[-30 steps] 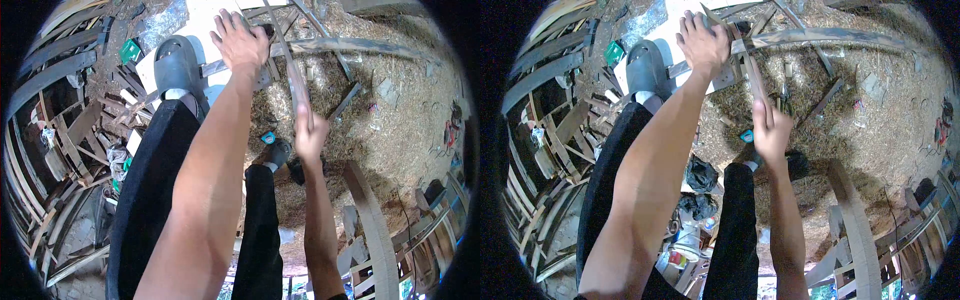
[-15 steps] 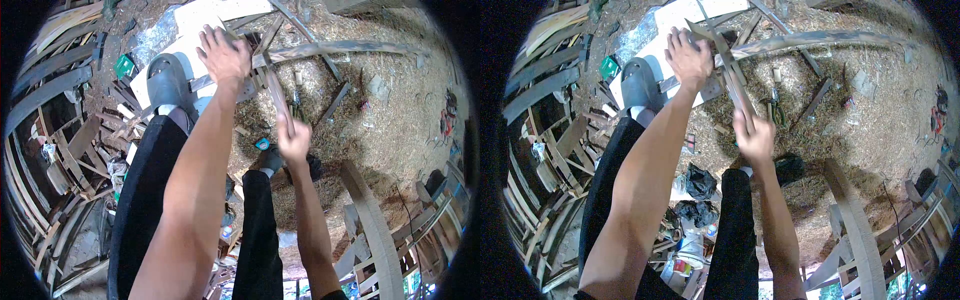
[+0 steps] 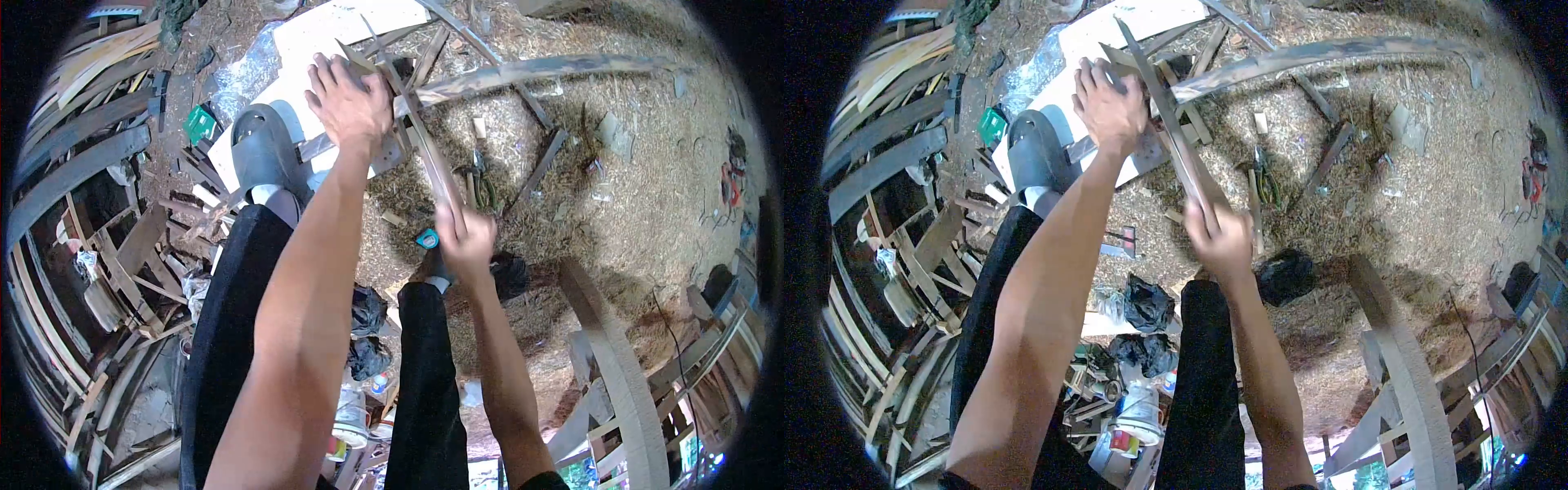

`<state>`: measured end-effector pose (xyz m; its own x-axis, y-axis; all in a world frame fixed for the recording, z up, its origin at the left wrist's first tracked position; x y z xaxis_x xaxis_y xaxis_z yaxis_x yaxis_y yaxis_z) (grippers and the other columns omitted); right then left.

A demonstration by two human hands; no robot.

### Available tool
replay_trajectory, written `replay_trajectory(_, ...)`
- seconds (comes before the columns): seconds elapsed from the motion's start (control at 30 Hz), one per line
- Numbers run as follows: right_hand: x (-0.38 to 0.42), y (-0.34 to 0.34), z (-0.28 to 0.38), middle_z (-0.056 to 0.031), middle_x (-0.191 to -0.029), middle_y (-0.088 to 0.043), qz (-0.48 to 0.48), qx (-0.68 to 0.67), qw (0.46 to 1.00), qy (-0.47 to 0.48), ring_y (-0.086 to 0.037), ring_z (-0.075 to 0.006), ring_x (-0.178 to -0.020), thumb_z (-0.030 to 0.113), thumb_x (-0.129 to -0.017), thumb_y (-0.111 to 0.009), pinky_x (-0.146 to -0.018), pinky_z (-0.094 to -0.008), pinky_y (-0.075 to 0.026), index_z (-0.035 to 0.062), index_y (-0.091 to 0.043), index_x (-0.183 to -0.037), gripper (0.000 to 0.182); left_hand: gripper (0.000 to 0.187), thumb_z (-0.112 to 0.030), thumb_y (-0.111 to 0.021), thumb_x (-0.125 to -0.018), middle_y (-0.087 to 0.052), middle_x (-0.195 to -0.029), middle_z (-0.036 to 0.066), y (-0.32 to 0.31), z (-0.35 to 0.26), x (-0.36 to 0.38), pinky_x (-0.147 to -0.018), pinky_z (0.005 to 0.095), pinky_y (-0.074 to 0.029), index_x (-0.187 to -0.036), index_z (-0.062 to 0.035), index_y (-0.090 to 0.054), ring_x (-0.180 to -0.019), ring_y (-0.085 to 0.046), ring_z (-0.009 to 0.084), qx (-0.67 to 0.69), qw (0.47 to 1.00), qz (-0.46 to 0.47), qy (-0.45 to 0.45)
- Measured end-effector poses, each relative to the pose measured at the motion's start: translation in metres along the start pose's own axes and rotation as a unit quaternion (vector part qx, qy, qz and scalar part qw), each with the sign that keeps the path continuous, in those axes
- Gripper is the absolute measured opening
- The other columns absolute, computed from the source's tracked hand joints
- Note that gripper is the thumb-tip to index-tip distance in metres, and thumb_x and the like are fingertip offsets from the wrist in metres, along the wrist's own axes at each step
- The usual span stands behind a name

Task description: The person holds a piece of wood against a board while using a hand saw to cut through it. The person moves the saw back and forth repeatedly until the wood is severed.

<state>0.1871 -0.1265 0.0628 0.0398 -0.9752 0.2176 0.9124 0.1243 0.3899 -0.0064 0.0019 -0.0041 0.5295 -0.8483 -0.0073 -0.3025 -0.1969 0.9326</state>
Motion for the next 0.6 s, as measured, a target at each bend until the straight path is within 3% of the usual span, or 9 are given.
replay_trajectory(0.13, -0.024, -0.008, 0.016, -0.0059, -0.048, -0.039, 0.024, -0.012, 0.999, -0.02, -0.036, -0.01, -0.046, 0.027, -0.092, -0.066, -0.044, -0.0342, -0.033, -0.0028, -0.055, -0.064, 0.043, 0.056, -0.034, -0.05, -0.086, -0.037, -0.151, 0.016, -0.004, 0.004, 0.001, -0.117, 0.0515, -0.019, -0.134, -0.0051, -0.048, -0.144, -0.026, 0.0323, -0.021, 0.999, -0.033, -0.009)
replay_trajectory(0.2, 0.006, 0.005, 0.005, -0.0077, -0.049, -0.041, 0.009, -0.008, 0.999, -0.041, -0.039, -0.0098, -0.046, 0.027, -0.093, -0.065, -0.045, -0.0345, -0.034, -0.0027, -0.056, -0.064, 0.042, 0.057, -0.035, -0.05, -0.086, -0.036, -0.151, 0.017, -0.006, 0.004, -0.002, -0.117, 0.0518, -0.018, -0.134, -0.0048, -0.047, -0.144, -0.026, 0.0323, -0.015, 0.999, -0.046, -0.013)
replay_trajectory(0.23, 0.03, 0.021, -0.002, -0.0062, -0.05, -0.041, 0.037, 0.03, 0.999, -0.008, -0.041, -0.0092, -0.047, 0.023, -0.093, -0.063, -0.046, -0.0333, -0.035, -0.0027, -0.057, -0.065, 0.039, 0.057, -0.035, -0.05, -0.086, -0.036, -0.151, 0.017, -0.007, 0.003, 0.0, -0.117, 0.0518, -0.018, -0.134, -0.0048, -0.047, -0.144, -0.026, 0.0323, -0.013, 0.999, -0.045, -0.011)
replay_trajectory(0.33, 0.071, 0.045, -0.007, -0.0054, -0.05, -0.042, 0.039, -0.025, 0.996, -0.071, -0.042, -0.0094, -0.047, 0.019, -0.094, -0.061, -0.047, -0.0315, -0.035, -0.0021, -0.057, -0.065, 0.036, 0.057, -0.034, -0.049, -0.086, -0.036, -0.152, 0.017, -0.004, 0.002, -0.002, -0.118, 0.0523, -0.018, -0.134, -0.004, -0.047, -0.144, -0.026, 0.0323, -0.02, 0.999, -0.044, -0.009)
replay_trajectory(0.4, 0.076, 0.049, -0.01, -0.0089, -0.052, -0.055, 0.055, -0.018, 0.992, -0.11, -0.051, -0.0151, -0.044, 0.014, -0.088, -0.065, -0.048, -0.0316, -0.043, -0.0004, -0.067, -0.07, 0.024, 0.057, -0.033, -0.047, -0.086, -0.035, -0.152, 0.016, -0.004, 0.001, -0.002, -0.118, 0.0524, -0.018, -0.134, -0.0035, -0.046, -0.144, -0.026, 0.0321, -0.011, 0.999, -0.039, -0.005)
replay_trajectory(0.5, 0.05, 0.031, -0.001, -0.0109, -0.053, -0.056, 0.04, -0.002, 0.997, -0.072, -0.055, -0.0134, -0.045, 0.017, -0.088, -0.068, -0.047, -0.0316, -0.043, 0.0003, -0.068, -0.071, 0.024, 0.056, -0.032, -0.046, -0.086, -0.035, -0.152, 0.017, -0.004, 0.001, -0.001, -0.118, 0.0526, -0.017, -0.134, -0.0039, -0.047, -0.144, -0.026, 0.0328, -0.006, 0.999, -0.044, -0.01)
replay_trajectory(0.57, 0.006, 0.009, 0.01, -0.0131, -0.051, -0.055, 0.04, 0.018, 0.996, -0.072, -0.056, -0.0159, -0.043, 0.023, -0.088, -0.068, -0.046, -0.0327, -0.043, 0.0003, -0.067, -0.069, 0.029, 0.056, -0.032, -0.046, -0.086, -0.035, -0.152, 0.017, -0.004, 0.003, 0.0, -0.118, 0.0526, -0.018, -0.134, -0.0039, -0.047, -0.144, -0.026, 0.0332, -0.014, 0.999, -0.043, -0.018)
replay_trajectory(0.6, -0.023, 0.002, 0.027, -0.0157, -0.05, -0.055, 0.012, 0.019, 1.0, -0.012, -0.056, -0.0212, -0.041, 0.028, -0.09, -0.068, -0.045, -0.0356, -0.043, 0.0005, -0.067, -0.068, 0.035, 0.057, -0.033, -0.047, -0.086, -0.035, -0.152, 0.017, -0.003, 0.002, -0.002, -0.117, 0.0525, -0.018, -0.134, -0.0041, -0.047, -0.144, -0.026, 0.0333, -0.011, 0.999, -0.044, -0.016)
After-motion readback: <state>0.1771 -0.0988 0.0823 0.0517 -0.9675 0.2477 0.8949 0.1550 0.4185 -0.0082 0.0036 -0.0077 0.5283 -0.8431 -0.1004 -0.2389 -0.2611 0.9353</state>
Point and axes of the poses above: each hand's wrist, its own x-axis away from the middle knuckle, its own y-axis out of the back of the hand, z = x × y, the point moved 1 cm from there along -x, towards the middle knuckle
